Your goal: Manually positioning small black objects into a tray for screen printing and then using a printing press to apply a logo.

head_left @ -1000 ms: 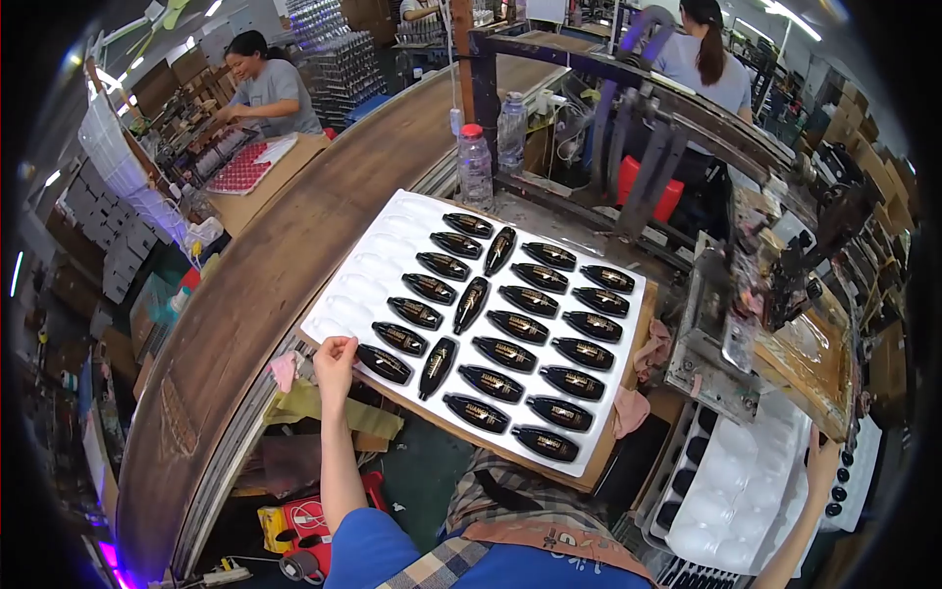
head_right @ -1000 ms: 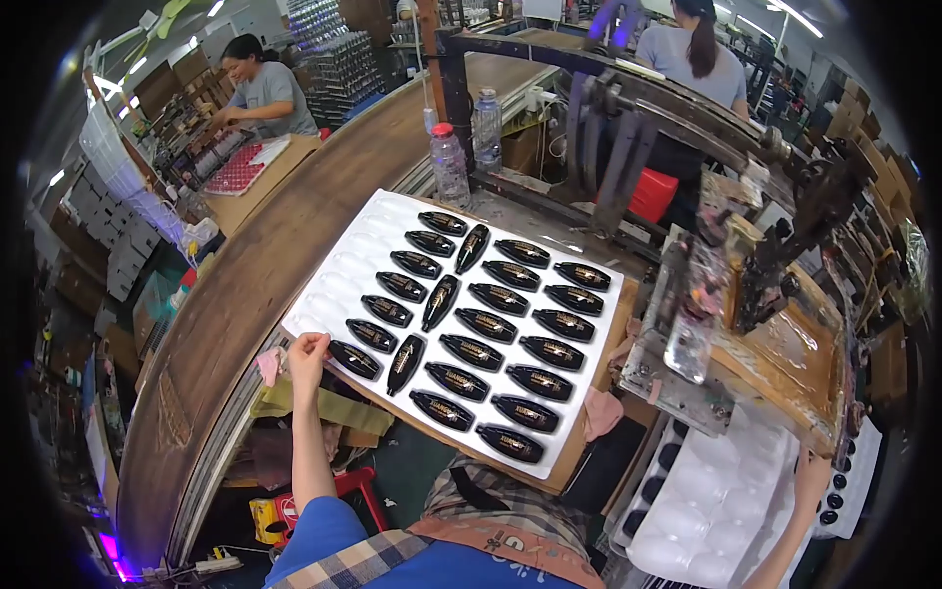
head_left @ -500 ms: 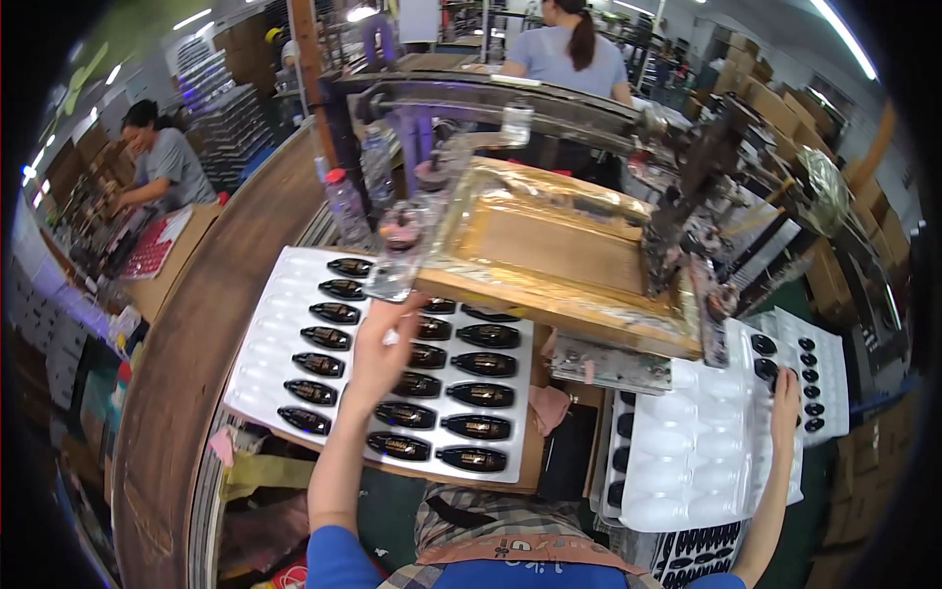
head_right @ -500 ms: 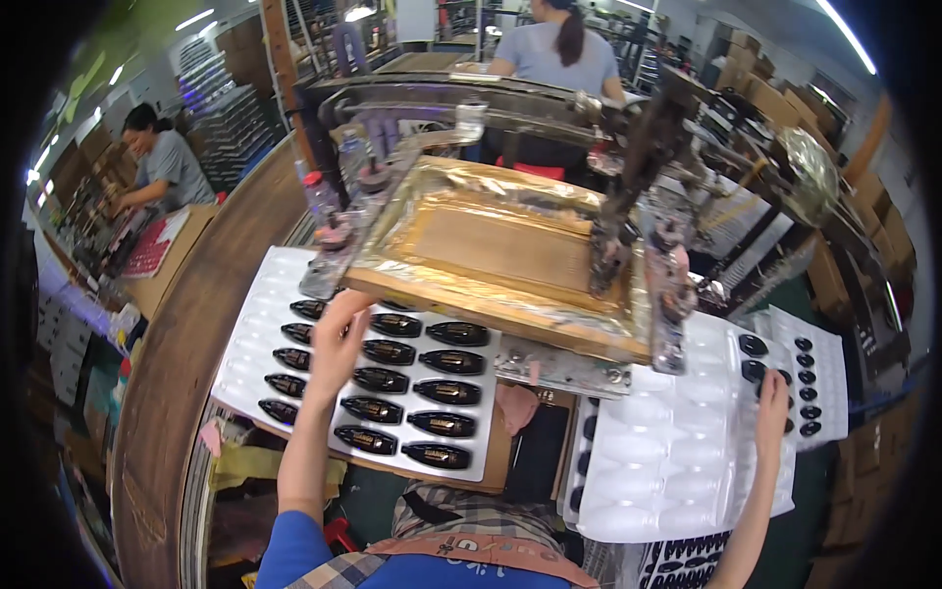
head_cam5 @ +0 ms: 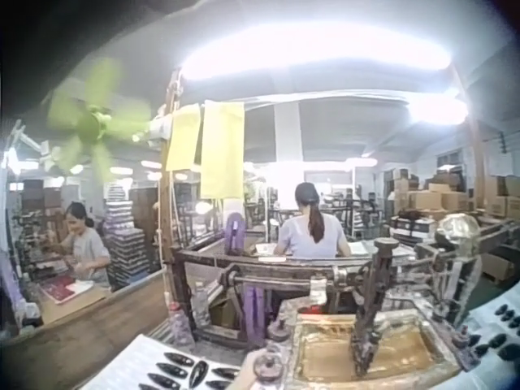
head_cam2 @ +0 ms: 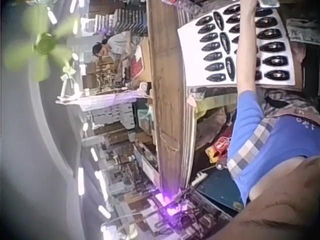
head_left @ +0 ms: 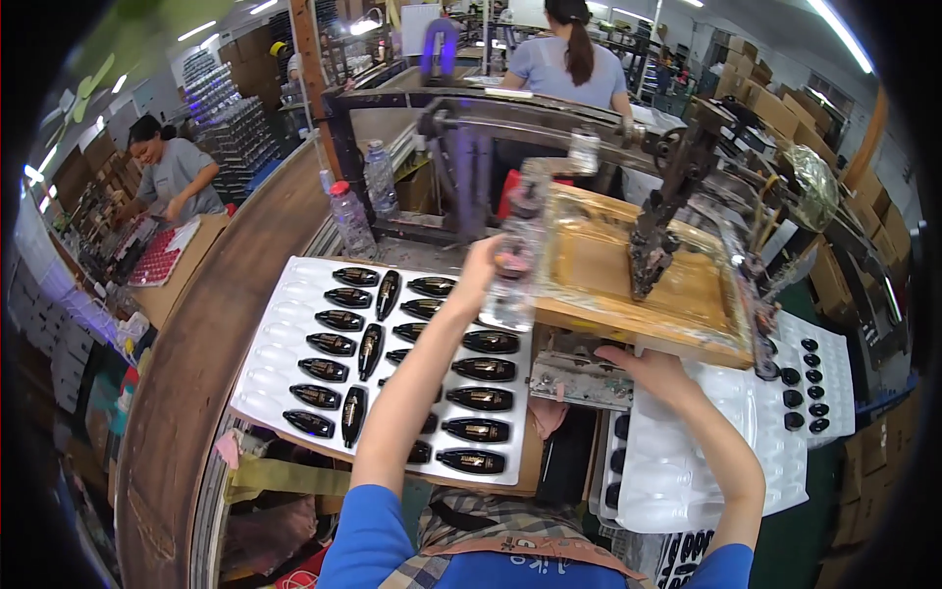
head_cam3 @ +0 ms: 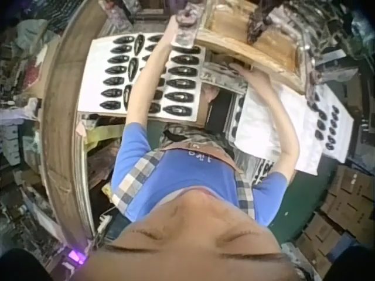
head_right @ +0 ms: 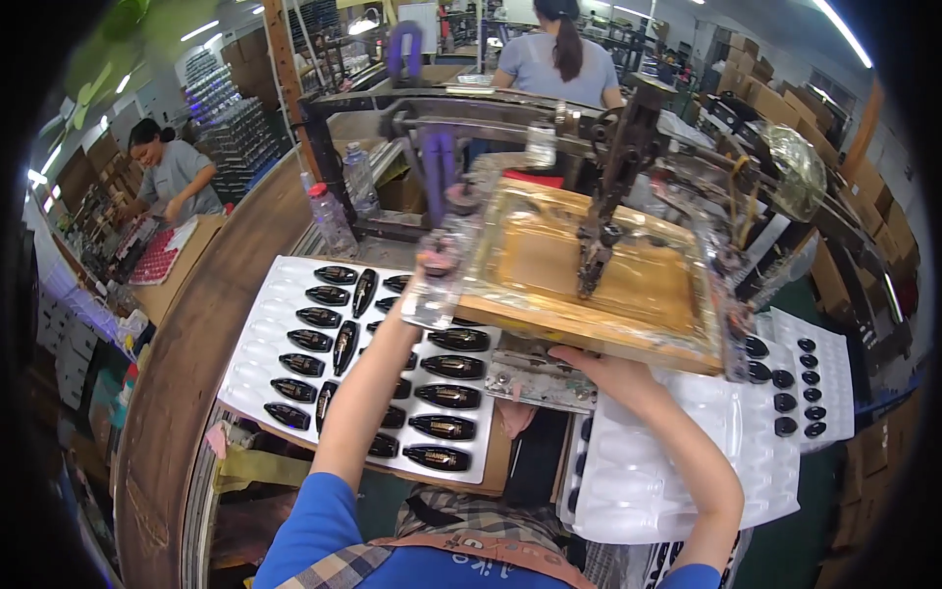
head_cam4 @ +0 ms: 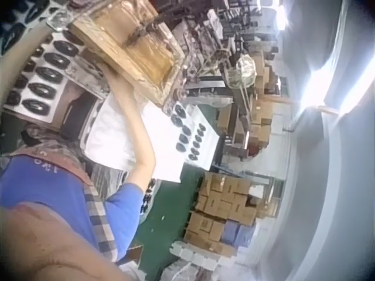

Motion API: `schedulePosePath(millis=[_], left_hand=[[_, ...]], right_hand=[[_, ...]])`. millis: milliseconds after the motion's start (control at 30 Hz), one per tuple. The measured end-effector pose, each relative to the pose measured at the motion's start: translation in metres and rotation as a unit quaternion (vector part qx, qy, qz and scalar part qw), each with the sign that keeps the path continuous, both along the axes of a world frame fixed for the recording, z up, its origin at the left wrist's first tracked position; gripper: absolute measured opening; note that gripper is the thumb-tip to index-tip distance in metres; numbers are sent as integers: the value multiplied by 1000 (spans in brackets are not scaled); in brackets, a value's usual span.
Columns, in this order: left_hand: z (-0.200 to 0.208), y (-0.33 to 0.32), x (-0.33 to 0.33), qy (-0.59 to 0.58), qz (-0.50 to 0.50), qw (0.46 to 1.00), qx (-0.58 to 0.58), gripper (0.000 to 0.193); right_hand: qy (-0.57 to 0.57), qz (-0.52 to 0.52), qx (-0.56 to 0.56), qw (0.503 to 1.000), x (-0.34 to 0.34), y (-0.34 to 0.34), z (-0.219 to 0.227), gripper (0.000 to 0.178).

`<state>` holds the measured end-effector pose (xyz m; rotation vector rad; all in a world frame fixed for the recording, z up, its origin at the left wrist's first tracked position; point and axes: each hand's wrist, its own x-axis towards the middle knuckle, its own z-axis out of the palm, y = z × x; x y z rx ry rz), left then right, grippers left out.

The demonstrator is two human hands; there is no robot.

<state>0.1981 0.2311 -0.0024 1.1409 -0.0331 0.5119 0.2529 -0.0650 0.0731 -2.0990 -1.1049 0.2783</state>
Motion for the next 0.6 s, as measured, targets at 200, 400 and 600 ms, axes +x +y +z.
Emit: schedulePosePath(millis=[200,400,600], left_hand=[[9,86,-132,142,281,929,195,19],[-44,232,-226,214,559,781,177,18],[-93,304,-201,312,629,685,196,17]], right_hand=[[19,-5,-131,991,-6,-6,19,53],[-137,-170,13,976,54,-118,-33,35],[-159,-238,-14,958,224,-326,-115,42]])
